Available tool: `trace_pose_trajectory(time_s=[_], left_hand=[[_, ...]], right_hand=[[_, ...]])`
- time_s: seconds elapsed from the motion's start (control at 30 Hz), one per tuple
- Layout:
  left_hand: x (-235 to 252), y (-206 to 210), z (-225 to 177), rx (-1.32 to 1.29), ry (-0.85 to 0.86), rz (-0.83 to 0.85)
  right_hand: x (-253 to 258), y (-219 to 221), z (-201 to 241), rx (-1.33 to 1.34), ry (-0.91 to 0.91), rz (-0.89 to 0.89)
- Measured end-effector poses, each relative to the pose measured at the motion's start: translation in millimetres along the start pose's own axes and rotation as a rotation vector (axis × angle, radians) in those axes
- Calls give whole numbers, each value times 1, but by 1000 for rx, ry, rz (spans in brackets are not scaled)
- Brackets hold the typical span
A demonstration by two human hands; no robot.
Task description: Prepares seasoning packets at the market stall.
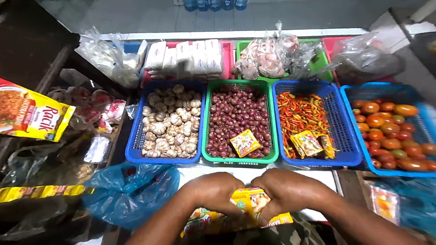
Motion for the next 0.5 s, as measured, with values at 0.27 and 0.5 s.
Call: trace_pose_trajectory(time_s=[0.27, 0.5], left_hand=[[-23, 22, 13, -177, -76, -110], [-60, -10, 30, -296, -99, -495]], right_hand=[[-29, 37, -33, 391, -132, -292], [-46, 12, -58, 877, -237, -656]])
Point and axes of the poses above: each hand's wrist, its own x-axis towards the middle knuckle, its own y-axis out of the palm, z = x × y, the point moved 5 cm from there along x, towards the middle knuckle, and after that the axes turned 2 degrees about -y, right-handed, at the moved point
